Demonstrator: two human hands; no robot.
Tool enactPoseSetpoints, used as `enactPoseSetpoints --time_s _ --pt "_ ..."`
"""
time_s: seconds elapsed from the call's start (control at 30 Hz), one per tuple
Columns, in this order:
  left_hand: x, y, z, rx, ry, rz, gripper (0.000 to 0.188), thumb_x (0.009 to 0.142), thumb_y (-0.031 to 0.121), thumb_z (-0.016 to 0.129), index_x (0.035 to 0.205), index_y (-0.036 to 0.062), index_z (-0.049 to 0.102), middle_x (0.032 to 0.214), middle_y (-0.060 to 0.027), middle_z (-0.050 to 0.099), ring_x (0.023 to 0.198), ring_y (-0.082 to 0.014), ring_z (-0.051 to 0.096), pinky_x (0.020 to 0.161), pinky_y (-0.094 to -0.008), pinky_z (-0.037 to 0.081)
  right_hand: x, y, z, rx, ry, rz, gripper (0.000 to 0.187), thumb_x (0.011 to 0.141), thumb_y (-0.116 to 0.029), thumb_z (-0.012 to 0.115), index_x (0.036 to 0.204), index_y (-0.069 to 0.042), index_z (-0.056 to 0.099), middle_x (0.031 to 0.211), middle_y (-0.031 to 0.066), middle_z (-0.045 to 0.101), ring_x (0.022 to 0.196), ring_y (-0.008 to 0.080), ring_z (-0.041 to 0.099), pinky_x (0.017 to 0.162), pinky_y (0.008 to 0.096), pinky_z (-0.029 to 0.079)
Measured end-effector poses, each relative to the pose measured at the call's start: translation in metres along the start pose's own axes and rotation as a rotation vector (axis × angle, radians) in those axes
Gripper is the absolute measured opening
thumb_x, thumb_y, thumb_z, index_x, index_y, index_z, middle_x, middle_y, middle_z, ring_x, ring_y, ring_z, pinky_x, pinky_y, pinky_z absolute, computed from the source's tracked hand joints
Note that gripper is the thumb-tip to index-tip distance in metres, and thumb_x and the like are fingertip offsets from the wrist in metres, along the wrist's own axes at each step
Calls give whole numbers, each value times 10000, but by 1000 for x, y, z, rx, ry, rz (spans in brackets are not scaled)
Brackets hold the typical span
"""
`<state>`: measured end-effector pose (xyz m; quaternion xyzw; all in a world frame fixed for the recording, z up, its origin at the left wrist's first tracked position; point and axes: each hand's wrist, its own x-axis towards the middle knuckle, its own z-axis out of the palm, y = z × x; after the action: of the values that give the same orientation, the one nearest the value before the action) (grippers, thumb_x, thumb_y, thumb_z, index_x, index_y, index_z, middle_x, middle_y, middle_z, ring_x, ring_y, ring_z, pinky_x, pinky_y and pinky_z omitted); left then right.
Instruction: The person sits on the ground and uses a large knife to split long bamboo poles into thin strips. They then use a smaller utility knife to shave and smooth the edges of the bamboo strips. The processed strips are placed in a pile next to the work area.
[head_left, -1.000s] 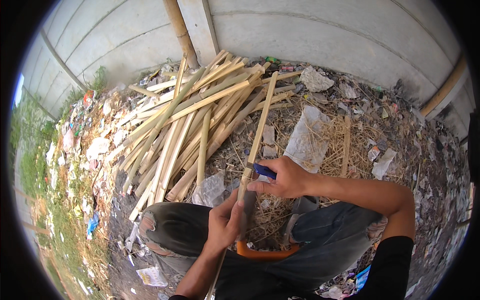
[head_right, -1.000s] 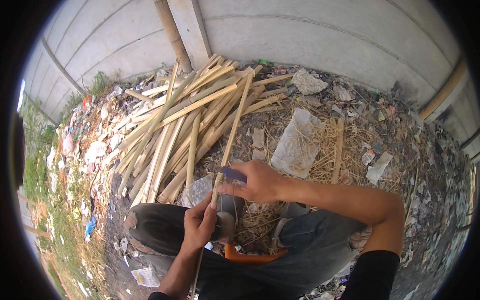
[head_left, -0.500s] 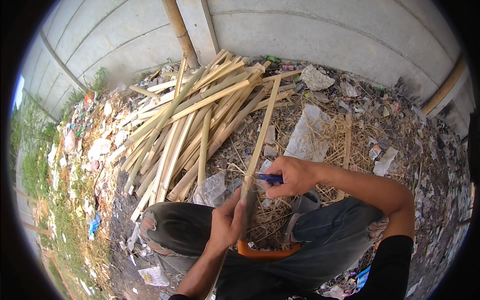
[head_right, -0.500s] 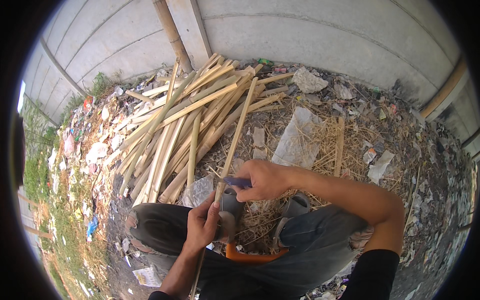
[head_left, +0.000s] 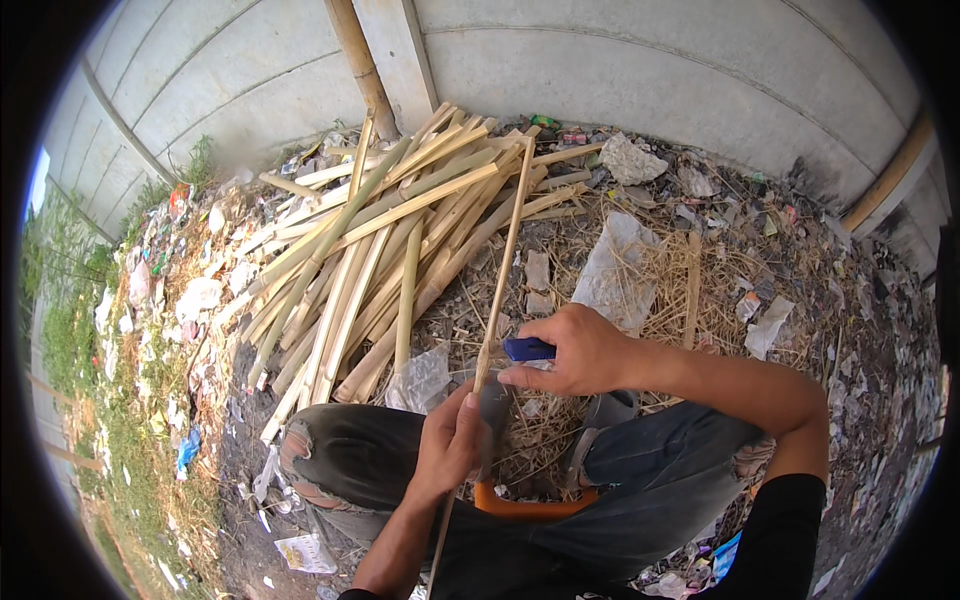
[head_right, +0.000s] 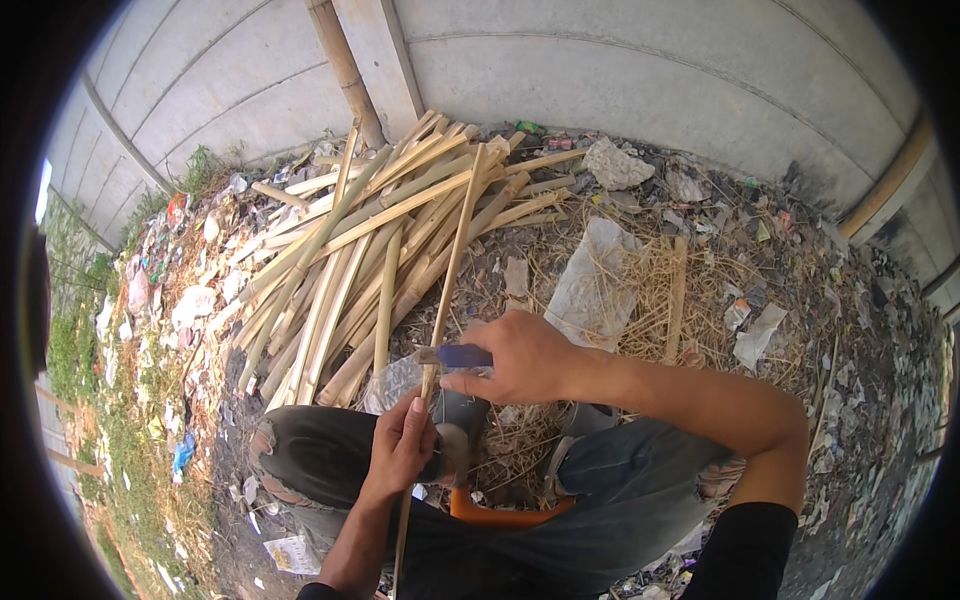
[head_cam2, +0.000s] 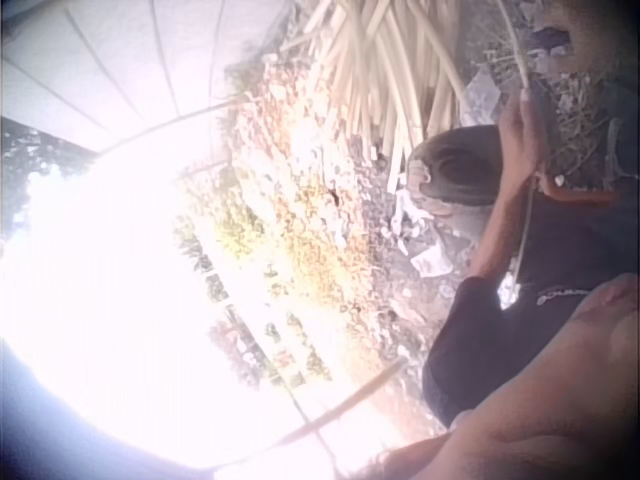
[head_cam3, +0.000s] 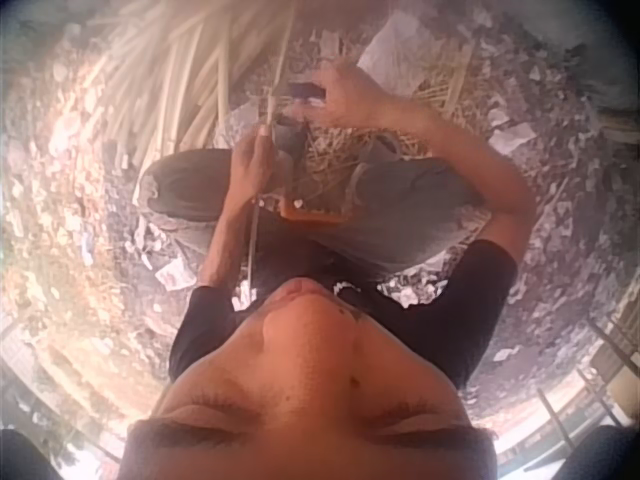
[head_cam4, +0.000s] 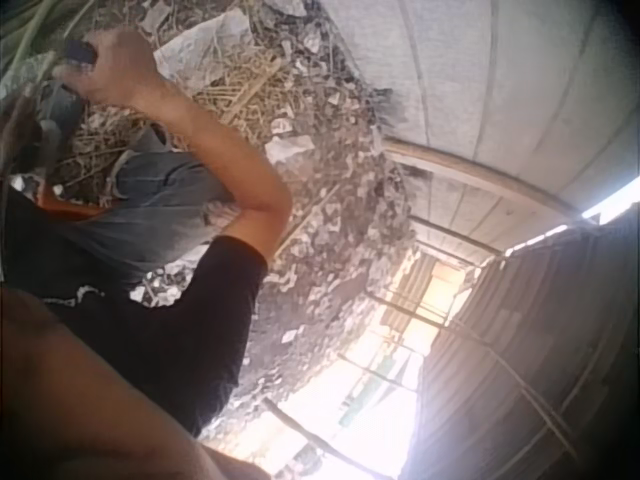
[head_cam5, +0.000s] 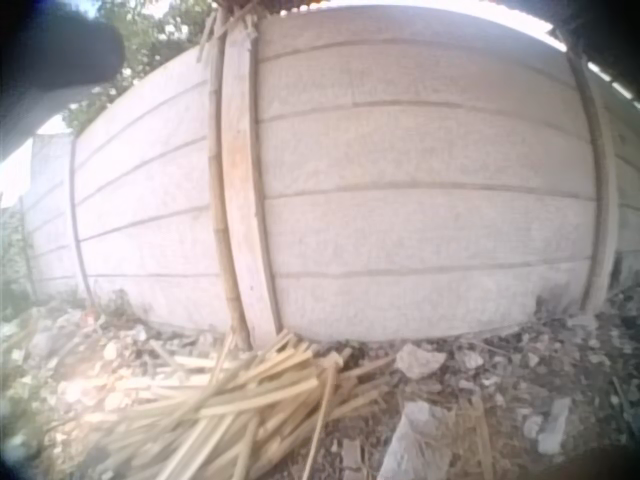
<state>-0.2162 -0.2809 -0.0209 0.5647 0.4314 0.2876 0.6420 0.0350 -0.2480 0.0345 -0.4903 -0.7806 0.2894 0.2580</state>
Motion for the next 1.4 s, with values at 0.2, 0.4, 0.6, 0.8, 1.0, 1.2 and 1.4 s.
enactPoseSetpoints --time_s 0.2,0.4,0.6,0.8,1.0,1.2,1.4 --pt "1 -9 9 231 67 141 417 1110 296 444 1358 0 604 762 4 603 711 -39 497 637 -241 439 3 9 29 66 -17 -67 253 850 -283 714 887 -32 720 730 203 679 725 424 678 649 495 520" --pt "-2 -3 9 151 -62 17 439 1121 341 416 1267 -19 621 702 7 565 610 -47 499 575 -235 436 10 18 20 181 -146 -107 226 864 -178 713 787 22 642 586 136 569 504 229 539 531 370 450" --pt "-3 0 7 54 -174 -62 465 1133 375 341 1084 3 615 709 -51 648 530 -89 558 508 -257 466 8 19 -4 349 -321 -72 215 871 -141 668 713 -8 608 568 11 498 549 102 446 517 328 382" --pt "-2 -6 -2 27 -68 -65 491 1135 382 321 1100 -15 609 690 -60 648 493 -81 539 472 -244 439 11 22 -19 454 -18 189 295 841 -218 732 648 -37 603 594 -9 575 568 88 485 537 312 403" --pt "-2 -5 1 48 -62 -42 478 1131 390 345 1090 -1 618 689 -46 646 518 -71 546 490 -240 437 5 10 -11 91 97 -173 238 841 -262 786 955 -66 716 697 93 672 638 229 671 618 347 526" --pt "-1 -12 5 142 -67 -9 457 1125 377 381 951 22 610 671 -33 635 556 -88 573 531 -268 462 3 15 16 4 37 -338 266 758 -102 789 1019 -81 741 843 116 751 759 299 748 655 366 595" --pt "-1 -7 7 233 -56 -8 443 1122 354 391 915 23 600 650 -44 622 564 -120 591 562 -296 480 7 19 22 -94 32 -236 221 740 -32 732 959 -63 718 807 136 734 737 335 731 651 401 581"
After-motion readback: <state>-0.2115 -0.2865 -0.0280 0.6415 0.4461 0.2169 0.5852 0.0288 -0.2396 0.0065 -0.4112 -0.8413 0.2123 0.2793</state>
